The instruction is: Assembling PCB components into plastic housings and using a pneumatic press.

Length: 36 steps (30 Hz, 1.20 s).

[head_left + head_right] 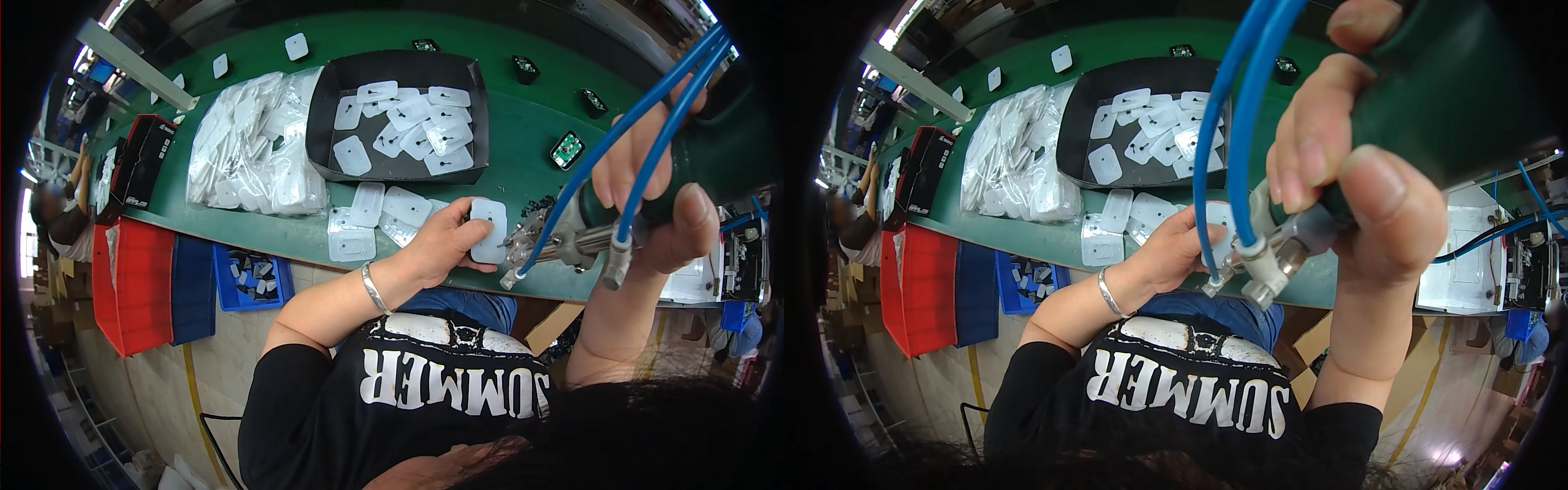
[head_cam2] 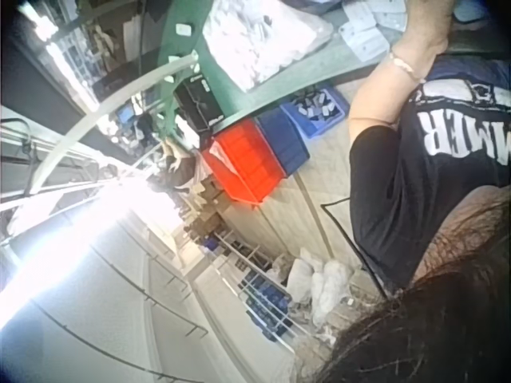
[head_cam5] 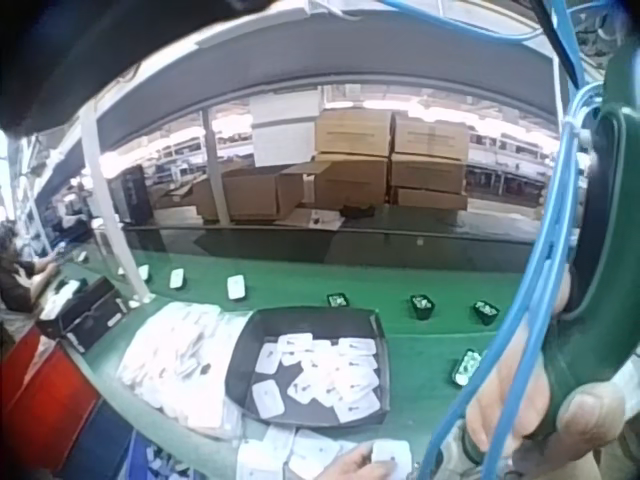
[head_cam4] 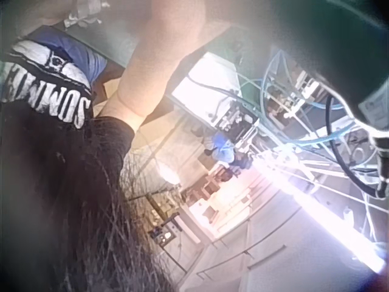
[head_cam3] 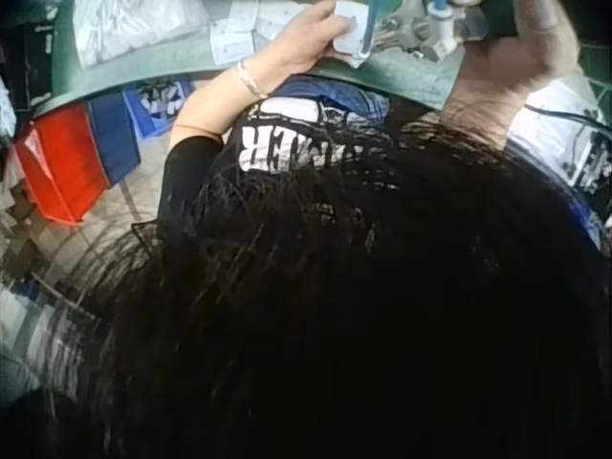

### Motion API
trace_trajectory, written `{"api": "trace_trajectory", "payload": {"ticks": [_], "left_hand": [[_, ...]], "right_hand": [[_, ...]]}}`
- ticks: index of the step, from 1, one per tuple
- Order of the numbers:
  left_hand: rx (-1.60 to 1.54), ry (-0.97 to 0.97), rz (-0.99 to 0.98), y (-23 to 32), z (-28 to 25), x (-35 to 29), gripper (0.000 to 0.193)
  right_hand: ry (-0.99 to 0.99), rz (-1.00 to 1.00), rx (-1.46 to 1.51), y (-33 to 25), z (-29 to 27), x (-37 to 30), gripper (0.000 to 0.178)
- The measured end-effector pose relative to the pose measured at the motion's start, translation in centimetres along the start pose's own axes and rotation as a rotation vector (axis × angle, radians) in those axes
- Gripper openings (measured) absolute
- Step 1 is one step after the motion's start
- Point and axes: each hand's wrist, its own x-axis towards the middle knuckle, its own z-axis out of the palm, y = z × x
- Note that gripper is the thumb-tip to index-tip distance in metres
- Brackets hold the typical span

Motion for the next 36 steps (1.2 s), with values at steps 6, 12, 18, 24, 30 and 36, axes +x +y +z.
{"api": "trace_trajectory", "payload": {"ticks": [6,12,18,24,30,36], "left_hand": [[0.081,0.054,0.147,0.6,-1.0,0.6,0.038],[-0.039,0.06,0.036,-0.3,-1.5,0.5,0.038],[-0.109,-0.069,-0.031,-1.1,-1.0,0.9,0.039],[-0.101,-0.105,-0.021,-0.5,0.0,0.7,0.039],[-0.095,-0.097,-0.029,-0.2,0.4,0.5,0.039],[-0.055,-0.073,0.01,-0.2,0.6,0.4,0.041]], "right_hand": [[0.156,0.003,-0.015,-1.1,-0.5,-0.1,0.053],[0.179,-0.062,-0.027,-1.7,-0.5,-0.1,0.058],[0.125,-0.013,0.017,-0.7,0.0,0.0,0.063],[0.12,-0.018,0.033,-0.7,0.5,-0.2,0.064],[0.105,-0.02,0.054,-0.6,0.5,-0.3,0.064],[0.094,0.003,0.028,-0.8,0.6,-0.3,0.064]]}}
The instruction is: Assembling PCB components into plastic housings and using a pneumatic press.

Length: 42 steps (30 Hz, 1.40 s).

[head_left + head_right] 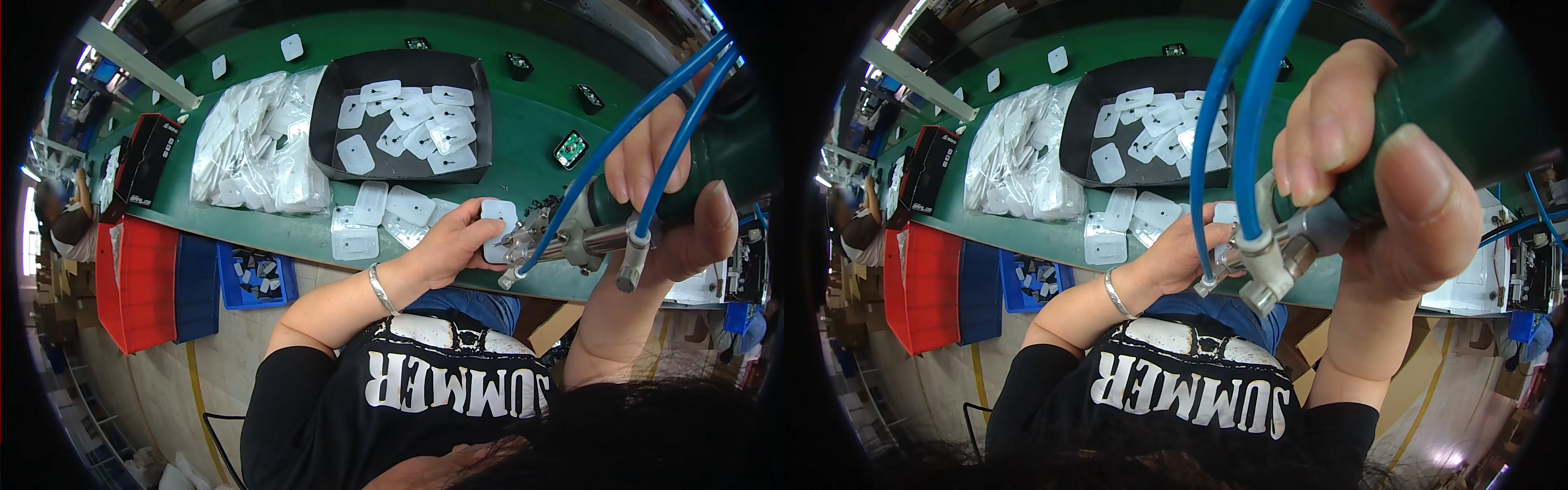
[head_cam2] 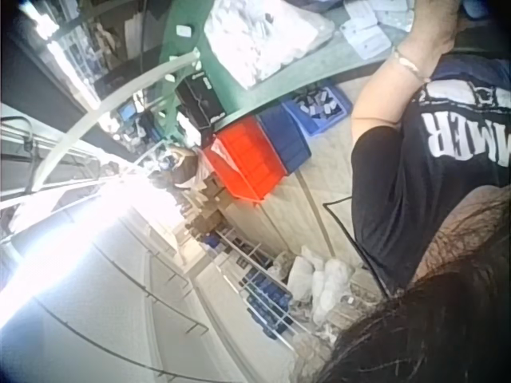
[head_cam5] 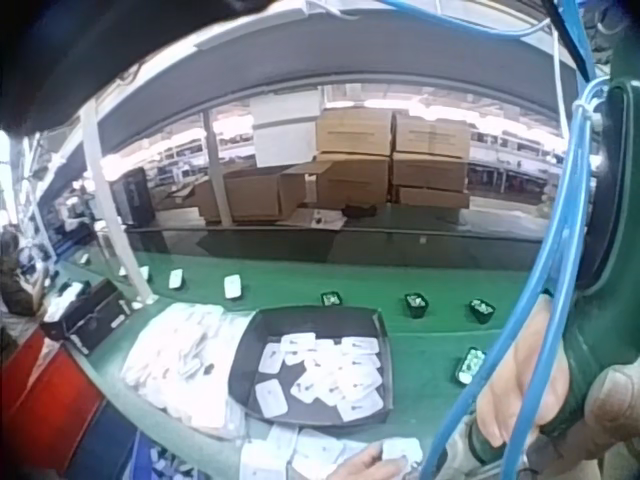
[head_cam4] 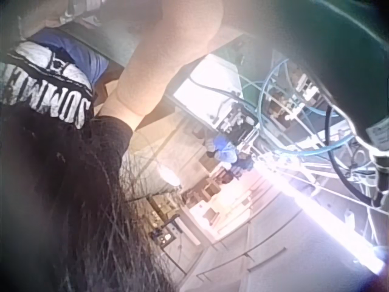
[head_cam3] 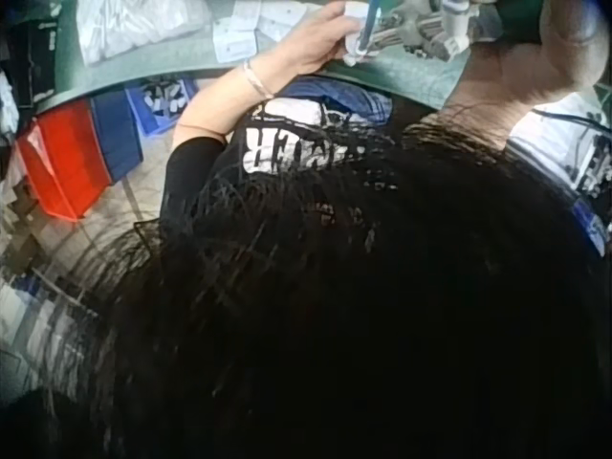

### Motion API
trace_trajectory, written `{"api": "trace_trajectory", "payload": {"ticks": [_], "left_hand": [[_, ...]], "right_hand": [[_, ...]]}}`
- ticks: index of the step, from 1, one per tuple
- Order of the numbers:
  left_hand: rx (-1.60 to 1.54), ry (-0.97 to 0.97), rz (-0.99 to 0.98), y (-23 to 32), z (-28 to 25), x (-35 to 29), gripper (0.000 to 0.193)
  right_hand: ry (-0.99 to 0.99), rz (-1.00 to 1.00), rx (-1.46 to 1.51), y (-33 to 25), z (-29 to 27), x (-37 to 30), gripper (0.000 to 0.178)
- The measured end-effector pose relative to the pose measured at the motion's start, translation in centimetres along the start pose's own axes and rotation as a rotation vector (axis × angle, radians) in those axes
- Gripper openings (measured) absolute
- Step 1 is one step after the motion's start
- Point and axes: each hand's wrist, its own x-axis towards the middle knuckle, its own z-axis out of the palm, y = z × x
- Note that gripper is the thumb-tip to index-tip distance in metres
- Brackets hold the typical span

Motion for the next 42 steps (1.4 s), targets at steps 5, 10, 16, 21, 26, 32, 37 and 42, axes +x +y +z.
{"api": "trace_trajectory", "payload": {"ticks": [5,10,16,21,26,32,37,42], "left_hand": [[-0.007,0.067,-0.006,0.5,0.7,-0.3,0.041],[0.019,0.079,0.021,0.2,0.4,-0.2,0.04],[0.066,0.089,-0.077,0.6,0.3,-0.3,0.035],[0.136,0.093,-0.198,2.0,-1.4,-4.4,0.04],[0.682,0.143,0.23,13.6,-4.0,-5.9,0.05],[0.886,0.653,0.454,27.9,-14.4,7.6,0.039],[1.073,0.781,0.101,30.9,-21.1,13.0,0.038],[1.645,0.87,-0.032,32.0,-23.9,13.9,0.051]], "right_hand": [[-0.033,-0.006,-0.011,0.1,-0.2,0.3,0.06],[-0.043,0.0,-0.028,0.3,0.0,0.1,0.056],[-0.019,0.031,-0.002,0.4,0.6,0.2,0.065],[-0.077,0.042,-0.18,-5.7,-3.3,-0.7,0.081],[0.205,0.009,-0.578,-3.8,-4.5,-1.1,0.074],[0.333,-0.038,-0.798,-2.2,-5.2,2.0,0.04],[0.372,-0.068,-0.994,-0.1,-6.9,3.4,0.054],[0.533,-0.329,-1.181,3.1,-6.8,4.6,0.055]]}}
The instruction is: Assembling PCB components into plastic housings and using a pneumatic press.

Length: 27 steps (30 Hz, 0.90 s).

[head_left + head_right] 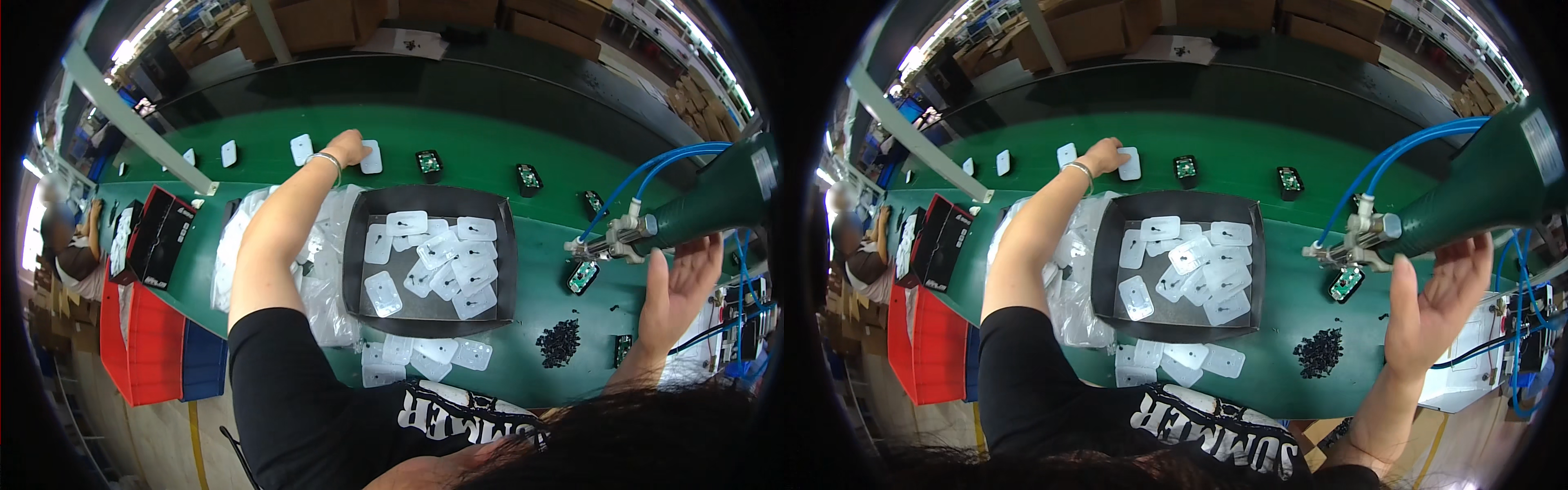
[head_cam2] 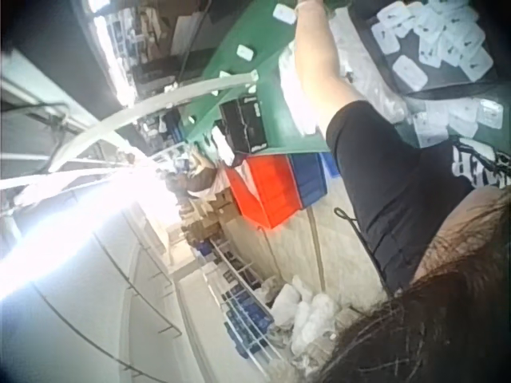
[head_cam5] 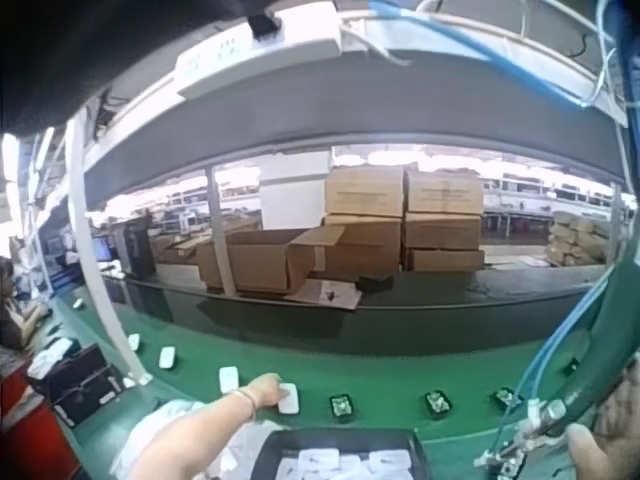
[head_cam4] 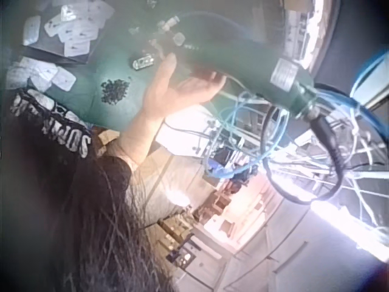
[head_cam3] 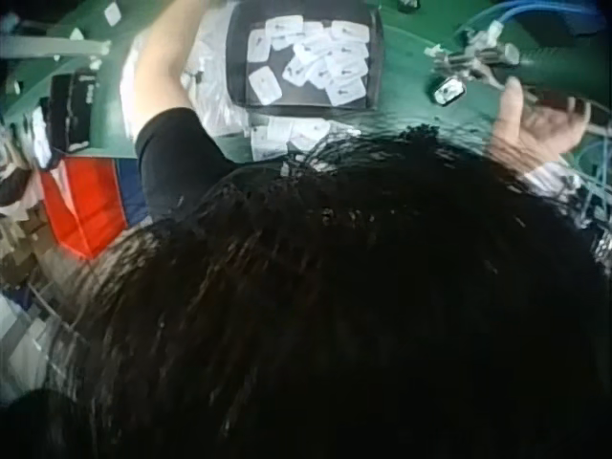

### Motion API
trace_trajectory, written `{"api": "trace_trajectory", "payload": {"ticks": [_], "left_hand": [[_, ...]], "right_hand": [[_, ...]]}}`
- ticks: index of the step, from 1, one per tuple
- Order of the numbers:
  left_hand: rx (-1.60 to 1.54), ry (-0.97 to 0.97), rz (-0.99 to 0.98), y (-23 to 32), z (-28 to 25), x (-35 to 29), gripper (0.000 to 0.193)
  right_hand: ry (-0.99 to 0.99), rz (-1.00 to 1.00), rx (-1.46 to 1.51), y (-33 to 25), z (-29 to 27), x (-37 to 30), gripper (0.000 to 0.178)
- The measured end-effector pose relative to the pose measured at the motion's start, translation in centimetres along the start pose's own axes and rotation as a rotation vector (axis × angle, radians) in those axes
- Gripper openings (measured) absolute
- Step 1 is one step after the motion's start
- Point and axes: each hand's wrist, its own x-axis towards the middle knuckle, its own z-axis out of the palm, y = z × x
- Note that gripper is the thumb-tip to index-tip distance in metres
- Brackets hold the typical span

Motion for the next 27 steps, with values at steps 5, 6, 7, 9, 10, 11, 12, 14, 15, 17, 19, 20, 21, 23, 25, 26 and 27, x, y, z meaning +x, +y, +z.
{"api": "trace_trajectory", "payload": {"ticks": [5,6,7,9,10,11,12,14,15,17,19,20,21,23,25,26,27], "left_hand": [[0.224,0.226,0.792,4.2,0.0,-1.1,0.06],[0.378,0.151,0.904,5.5,0.4,-2.2,0.064],[0.531,0.07,1.037,6.9,0.9,-2.5,0.067],[0.585,0.08,1.096,7.0,2.7,-1.4,0.065],[0.653,0.086,1.165,7.5,3.8,-0.7,0.063],[0.646,0.096,1.181,7.8,4.4,-0.1,0.063],[0.654,-0.009,1.141,8.2,4.6,0.3,0.056],[0.65,-0.058,1.091,8.1,4.1,0.5,0.044],[0.64,0.004,1.109,8.2,3.3,-0.4,0.038],[0.578,0.08,1.005,8.0,1.7,-1.4,0.037],[0.472,0.149,0.911,8.2,-1.1,-3.7,0.037],[0.427,0.191,0.861,7.5,-2.3,-5.3,0.038],[0.381,0.233,0.81,7.0,-3.5,-7.3,0.039],[0.313,0.271,0.78,6.7,-5.5,-10.7,0.038],[0.197,0.333,0.753,6.0,-6.9,-14.9,0.041],[0.099,0.263,0.675,5.0,-7.3,-16.9,0.041],[-0.003,0.201,0.58,3.7,-7.6,-19.2,0.04]], "right_hand": [[0.268,-0.061,0.261,4.6,-4.4,-3.6,0.026],[0.268,0.049,0.106,6.1,-3.3,-4.7,0.021],[0.298,0.284,0.117,7.0,-2.4,-5.9,0.02],[-0.025,0.389,-0.089,9.2,-0.2,-6.7,0.018],[-0.146,0.508,-0.091,10.3,0.9,-6.9,0.018],[-0.286,0.491,-0.053,12.0,1.8,-7.2,0.019],[-0.614,0.292,-0.422,18.1,1.8,-8.3,0.041],[-0.509,0.375,-0.208,16.8,8.3,-5.8,0.066],[-0.589,0.345,-0.368,17.5,9.9,-4.6,0.076],[-0.515,0.072,-0.473,22.0,13.7,-4.9,0.076],[-0.465,-0.031,-0.34,27.1,15.6,-6.4,0.062],[-0.555,0.144,-0.402,25.7,16.3,-6.1,0.057],[-0.64,0.32,-0.458,24.0,16.7,-5.5,0.052],[-0.569,0.348,-0.492,24.2,15.1,-5.5,0.043],[-0.445,0.249,-0.324,22.2,11.0,-5.0,0.04],[-0.449,0.4,-0.322,20.6,9.1,-4.7,0.04],[-0.413,0.596,0.45,17.1,6.4,-3.6,0.04]]}}
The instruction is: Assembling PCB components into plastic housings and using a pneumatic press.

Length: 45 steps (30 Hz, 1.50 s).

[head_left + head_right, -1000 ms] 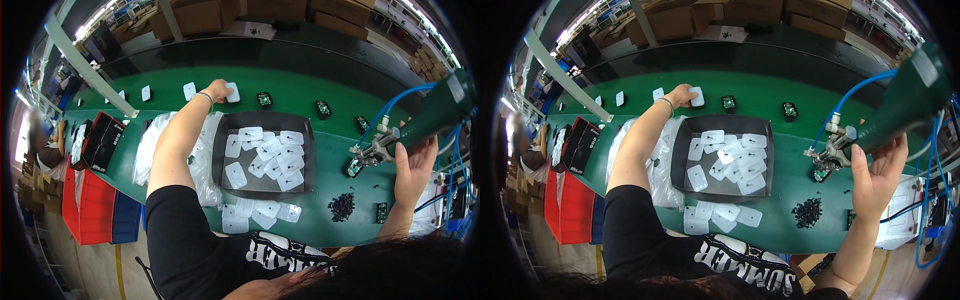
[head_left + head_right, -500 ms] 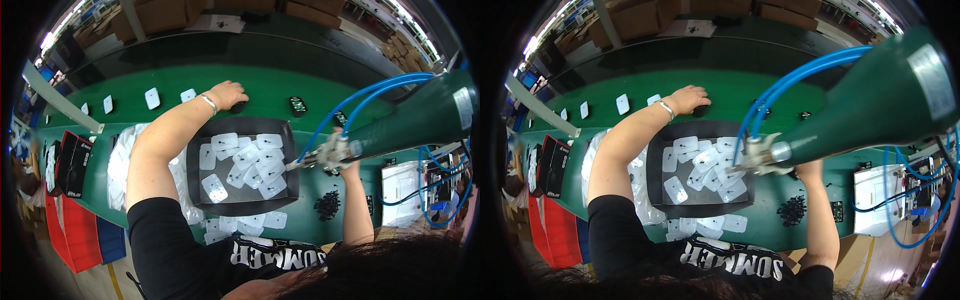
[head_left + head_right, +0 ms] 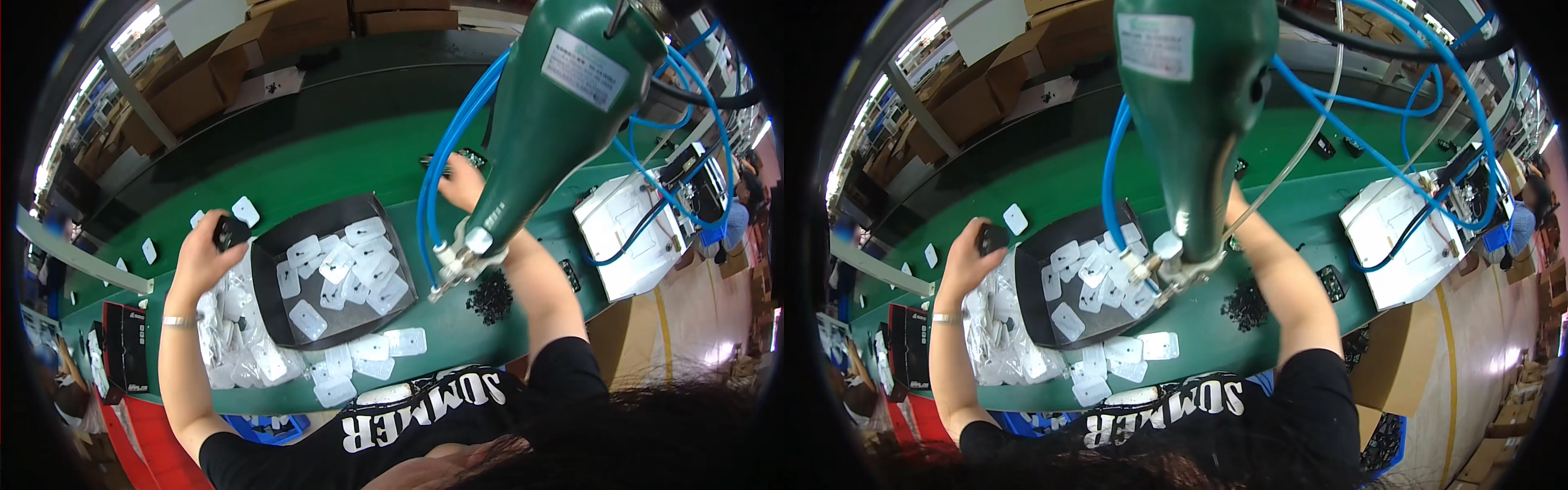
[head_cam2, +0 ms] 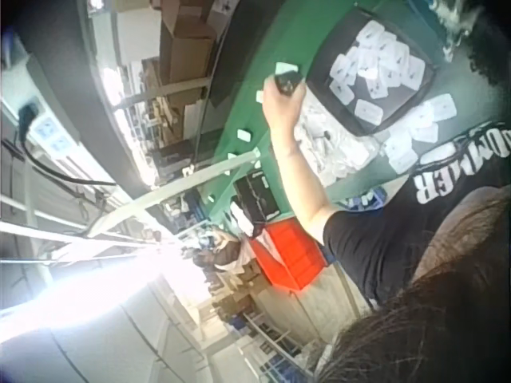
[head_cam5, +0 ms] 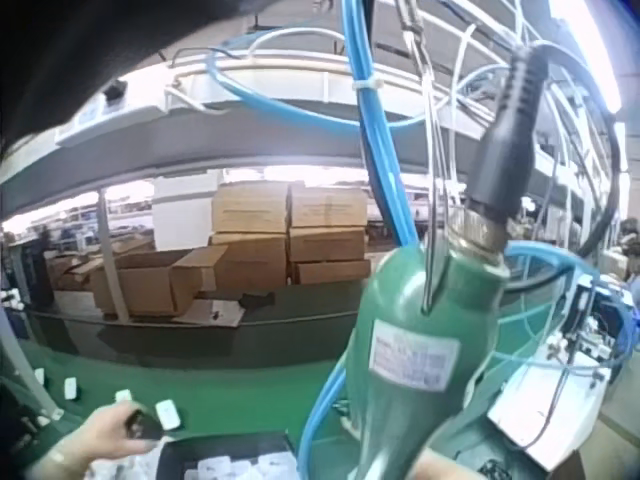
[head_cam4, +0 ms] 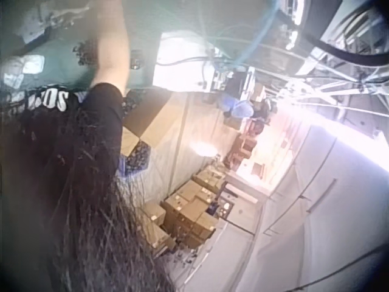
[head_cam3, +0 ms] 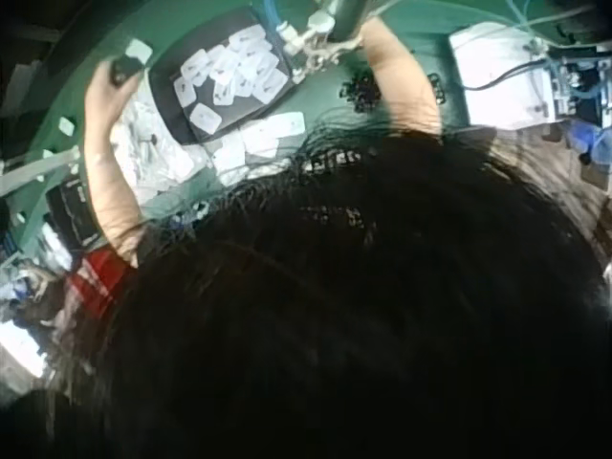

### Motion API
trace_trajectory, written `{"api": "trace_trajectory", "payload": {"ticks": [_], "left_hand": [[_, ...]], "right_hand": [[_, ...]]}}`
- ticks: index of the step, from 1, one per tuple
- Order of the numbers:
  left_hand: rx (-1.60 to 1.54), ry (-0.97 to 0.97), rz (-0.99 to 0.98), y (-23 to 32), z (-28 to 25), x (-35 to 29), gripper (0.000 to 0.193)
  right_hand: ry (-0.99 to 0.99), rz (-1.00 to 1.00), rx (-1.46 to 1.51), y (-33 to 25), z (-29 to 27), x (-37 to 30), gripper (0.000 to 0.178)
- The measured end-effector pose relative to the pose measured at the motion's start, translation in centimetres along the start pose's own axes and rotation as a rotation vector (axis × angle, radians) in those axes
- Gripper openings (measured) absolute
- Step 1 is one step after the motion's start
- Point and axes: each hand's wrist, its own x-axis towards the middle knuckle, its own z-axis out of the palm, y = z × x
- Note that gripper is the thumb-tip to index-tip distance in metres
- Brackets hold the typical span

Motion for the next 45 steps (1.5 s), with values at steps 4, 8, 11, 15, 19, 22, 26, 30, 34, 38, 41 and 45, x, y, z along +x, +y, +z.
{"api": "trace_trajectory", "payload": {"ticks": [4,8,11,15,19,22,26,30,34,38,41,45], "left_hand": [[-0.571,-0.153,-0.147,4.3,-0.8,-7.8,0.039],[-0.729,-0.447,-0.041,10.3,2.2,-11.8,0.049],[-0.985,-0.667,-0.021,12.7,5.9,-13.7,0.058],[-1.051,-0.822,-0.106,14.5,9.4,-16.0,0.074],[-1.384,-0.767,-0.375,13.8,12.6,-19.9,0.066],[-1.598,-0.727,-0.577,14.0,13.7,-21.3,0.057],[-1.709,-0.631,-0.664,14.1,15.0,-22.6,0.047],[-1.799,-0.605,-0.747,14.0,16.5,-22.9,0.044],[-1.761,-0.569,-0.733,13.9,17.0,-22.6,0.036],[-1.643,-0.505,-0.701,14.0,17.0,-21.6,0.033],[-1.679,-0.468,-0.64,14.6,17.7,-20.0,0.037],[-1.233,-0.382,-0.331,15.4,19.7,-17.5,0.037]], "right_hand": [[0.233,-0.054,-0.84,-0.2,-10.2,-6.5,0.041],[0.382,0.093,-1.146,4.8,-18.4,-8.4,0.049],[0.338,0.213,-1.198,5.2,-18.2,-8.9,0.052],[0.364,-0.054,-1.265,4.2,-17.2,-10.4,0.056],[0.362,-0.139,-0.99,-2.6,-11.4,-15.8,0.035],[0.269,-0.063,-0.603,-4.2,-7.0,-21.7,0.021],[-0.14,-0.048,-0.57,-3.8,1.2,-26.1,0.016],[-0.223,-0.2,-0.658,-3.2,6.9,-24.4,0.035],[-0.314,-0.267,-0.815,-1.8,8.6,-23.6,0.05],[-0.336,-0.29,-0.825,-2.5,7.8,-24.0,0.05],[-0.28,-0.193,-0.851,-3.8,5.5,-25.8,0.053],[-0.188,-0.082,-0.934,-5.4,2.2,-28.5,0.054]]}}
